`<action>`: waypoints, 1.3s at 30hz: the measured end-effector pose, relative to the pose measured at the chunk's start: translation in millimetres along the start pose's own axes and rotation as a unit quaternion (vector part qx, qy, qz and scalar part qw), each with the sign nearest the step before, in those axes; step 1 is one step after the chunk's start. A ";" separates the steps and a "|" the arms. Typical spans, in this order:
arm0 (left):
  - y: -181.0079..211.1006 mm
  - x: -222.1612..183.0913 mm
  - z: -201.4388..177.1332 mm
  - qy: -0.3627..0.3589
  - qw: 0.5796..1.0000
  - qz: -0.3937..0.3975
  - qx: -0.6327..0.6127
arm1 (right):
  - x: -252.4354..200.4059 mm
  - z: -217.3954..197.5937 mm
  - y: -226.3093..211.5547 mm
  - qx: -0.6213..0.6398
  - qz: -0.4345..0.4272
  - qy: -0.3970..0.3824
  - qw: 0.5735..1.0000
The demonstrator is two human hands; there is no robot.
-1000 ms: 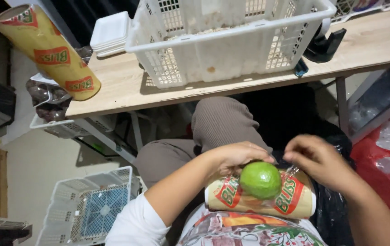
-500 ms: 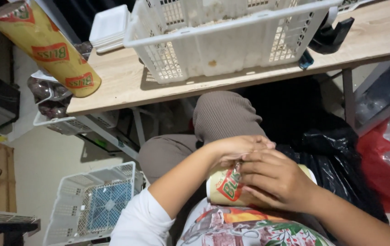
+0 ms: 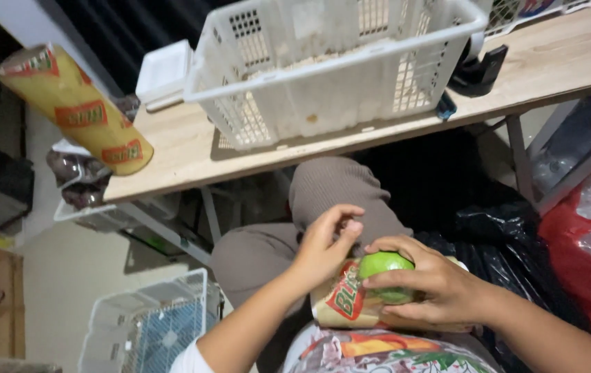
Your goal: The person wraps a green fruit in clear plastic film by hand, smoothing the film around the object to secure it, then places the fruit into a white plastic basket.
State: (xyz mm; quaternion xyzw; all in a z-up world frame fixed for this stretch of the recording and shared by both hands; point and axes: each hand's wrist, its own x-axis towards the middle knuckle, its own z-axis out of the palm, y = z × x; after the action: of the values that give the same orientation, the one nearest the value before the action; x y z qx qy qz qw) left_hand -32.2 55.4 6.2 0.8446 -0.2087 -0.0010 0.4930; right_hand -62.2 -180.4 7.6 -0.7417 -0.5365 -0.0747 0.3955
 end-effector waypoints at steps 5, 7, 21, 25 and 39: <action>86.5 -32.2 -28.4 -0.104 0.991 0.058 0.061 | 13.0 -8.0 -4.0 0.052 0.015 0.135 0.989; 90.8 -39.9 -23.8 -0.096 0.990 0.074 0.072 | 8.7 -2.7 -3.2 0.108 0.047 0.165 0.979; 53.9 -30.8 8.7 -0.143 0.803 -0.333 -0.473 | 14.4 -36.3 -35.4 0.169 0.163 -0.067 0.970; 76.6 -24.8 -6.9 -0.182 0.897 -0.341 -0.215 | 12.8 -22.6 -27.5 0.096 0.192 0.043 0.976; 39.3 -19.0 22.0 0.045 0.984 0.157 0.068 | 3.1 -54.1 91.5 0.271 0.318 0.107 0.902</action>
State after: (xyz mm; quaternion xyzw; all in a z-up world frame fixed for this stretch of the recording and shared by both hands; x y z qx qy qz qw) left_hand -67.9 27.0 23.8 0.8323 -0.3158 0.1287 0.4369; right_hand 34.3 -224.4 -0.5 -0.7248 -0.2260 0.1249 0.6387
